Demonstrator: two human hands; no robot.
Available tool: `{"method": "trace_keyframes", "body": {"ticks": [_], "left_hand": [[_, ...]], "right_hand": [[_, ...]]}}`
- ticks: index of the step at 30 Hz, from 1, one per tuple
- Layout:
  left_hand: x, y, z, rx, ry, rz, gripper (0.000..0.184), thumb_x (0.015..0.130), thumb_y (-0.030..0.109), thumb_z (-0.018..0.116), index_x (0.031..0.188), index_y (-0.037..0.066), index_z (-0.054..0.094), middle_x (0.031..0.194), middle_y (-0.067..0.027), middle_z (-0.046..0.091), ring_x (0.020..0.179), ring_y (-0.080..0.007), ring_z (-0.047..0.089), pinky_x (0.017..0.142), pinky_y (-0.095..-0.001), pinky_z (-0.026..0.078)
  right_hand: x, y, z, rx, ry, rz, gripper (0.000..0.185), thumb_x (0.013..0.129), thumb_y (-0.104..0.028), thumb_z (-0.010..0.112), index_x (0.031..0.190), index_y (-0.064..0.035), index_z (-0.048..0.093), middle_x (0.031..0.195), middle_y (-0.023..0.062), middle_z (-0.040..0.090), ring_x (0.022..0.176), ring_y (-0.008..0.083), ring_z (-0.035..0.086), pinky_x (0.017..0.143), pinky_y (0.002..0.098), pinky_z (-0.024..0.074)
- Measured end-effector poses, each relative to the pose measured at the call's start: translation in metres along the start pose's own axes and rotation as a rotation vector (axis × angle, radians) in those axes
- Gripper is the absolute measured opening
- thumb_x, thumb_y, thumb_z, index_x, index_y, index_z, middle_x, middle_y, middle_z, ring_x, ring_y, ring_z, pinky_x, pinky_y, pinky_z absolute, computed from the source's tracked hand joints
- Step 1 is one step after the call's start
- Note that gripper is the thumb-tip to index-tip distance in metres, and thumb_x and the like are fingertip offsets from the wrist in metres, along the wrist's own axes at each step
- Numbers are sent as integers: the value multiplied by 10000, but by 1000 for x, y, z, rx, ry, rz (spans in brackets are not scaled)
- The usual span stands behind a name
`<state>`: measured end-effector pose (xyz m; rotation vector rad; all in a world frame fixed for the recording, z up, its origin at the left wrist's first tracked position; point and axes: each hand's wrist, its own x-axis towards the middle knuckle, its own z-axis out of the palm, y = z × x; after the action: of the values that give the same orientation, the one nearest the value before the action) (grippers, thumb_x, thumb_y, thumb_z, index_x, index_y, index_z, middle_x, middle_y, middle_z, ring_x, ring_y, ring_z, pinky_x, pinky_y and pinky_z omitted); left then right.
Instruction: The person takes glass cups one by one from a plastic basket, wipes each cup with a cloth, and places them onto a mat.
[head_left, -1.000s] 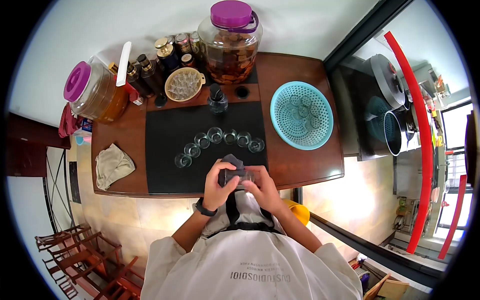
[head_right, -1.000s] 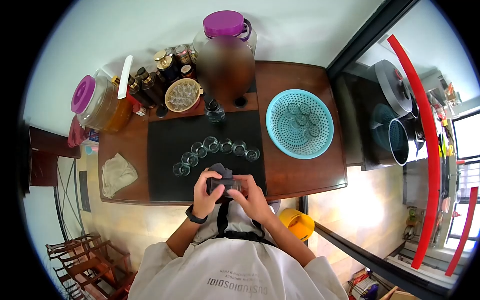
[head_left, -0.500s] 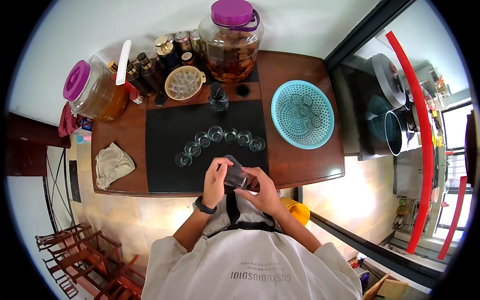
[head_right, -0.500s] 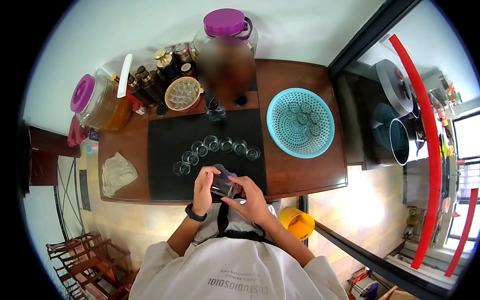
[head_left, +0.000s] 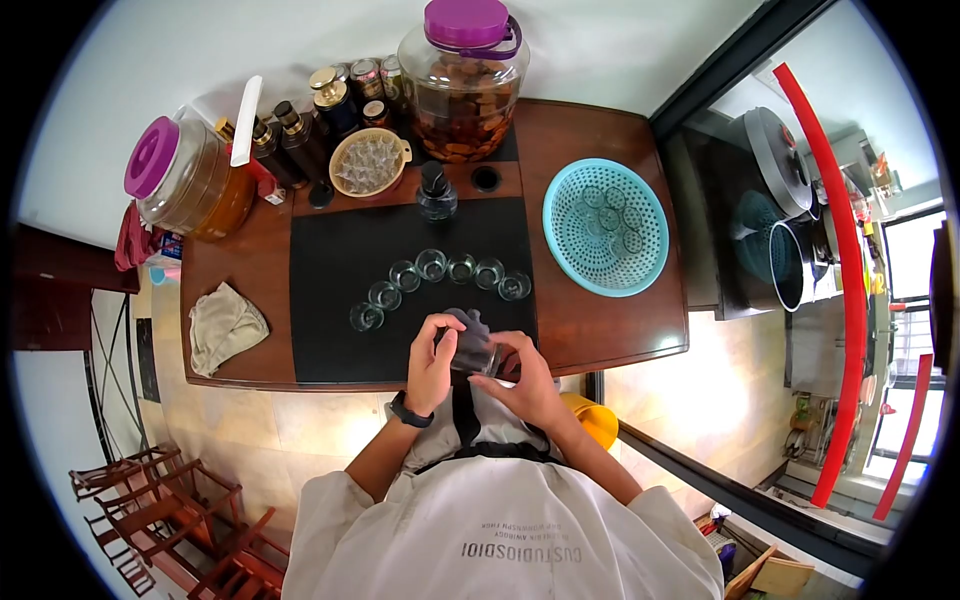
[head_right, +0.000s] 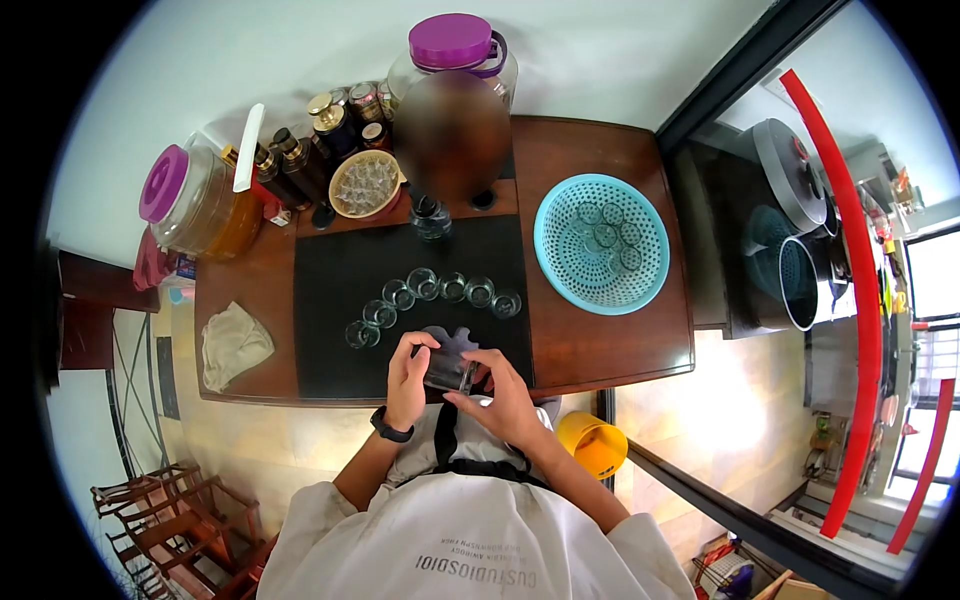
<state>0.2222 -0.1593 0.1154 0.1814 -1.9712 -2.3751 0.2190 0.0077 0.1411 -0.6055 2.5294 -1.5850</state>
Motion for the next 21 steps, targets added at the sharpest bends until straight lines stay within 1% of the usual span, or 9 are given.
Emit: {"method": "trace_keyframes", "body": {"ticks": [2,4,6,8,12,14,16,18,21], "left_hand": [[0,-3,0,2,-17,57,94,905,48,490,965,13,553,971,-70,562,912,-148,519,862,-264,393],[0,-5,1,5,-35,113,91,904,44,489,964,15,551,964,-67,557,907,-147,517,860,-261,391],[-1,-6,1,-18,-22,127,84,901,36,489,957,17,548,955,-64,555,902,-147,516,859,-261,392],[-1,-9,-3,-3,-9,107,77,898,35,491,949,17,545,957,-66,556,906,-149,518,858,-265,393],[1,0,0,45,8,133,61,892,26,490,929,18,538,947,-65,552,912,-152,511,857,-270,387],[1,0,3,16,1,154,59,889,22,491,926,19,537,945,-65,551,909,-151,510,852,-268,386],[-1,-1,2,-9,2,173,56,886,18,493,923,19,535,943,-65,550,905,-151,509,847,-266,385],[0,-5,-1,42,23,131,54,877,11,500,917,21,534,947,-70,552,903,-157,514,849,-271,390],[1,0,2,55,28,159,48,873,20,512,918,23,530,948,-75,552,903,-162,517,848,-273,393]], "right_hand": [[-4,6,2,99,-14,124,551,823,-192,729,1225,-12,398,941,86,608,769,118,561,688,262,472],[-10,28,7,602,-180,479,627,766,-209,778,1236,-15,412,970,99,588,777,171,579,651,283,482],[-8,17,4,513,-166,409,575,801,-212,747,1226,-7,417,994,105,597,785,165,585,658,282,484],[-1,4,-1,-87,-11,-114,444,891,-230,653,1189,12,429,927,106,631,740,125,582,668,268,480],[-3,5,4,163,-20,131,417,890,-211,655,1179,5,446,930,104,631,739,124,579,670,266,481],[-5,21,6,639,-162,464,548,788,-159,756,1226,-28,453,981,89,601,773,153,581,663,272,484],[-6,16,2,558,-162,416,553,789,-157,754,1233,-32,449,966,84,598,762,159,579,660,270,484],[-1,6,-2,-45,-25,-111,419,901,-164,634,1217,12,423,921,77,610,768,126,576,672,255,497],[0,-5,-3,96,-35,51,406,896,-158,639,1210,5,439,913,70,593,751,124,571,685,257,493]]}}
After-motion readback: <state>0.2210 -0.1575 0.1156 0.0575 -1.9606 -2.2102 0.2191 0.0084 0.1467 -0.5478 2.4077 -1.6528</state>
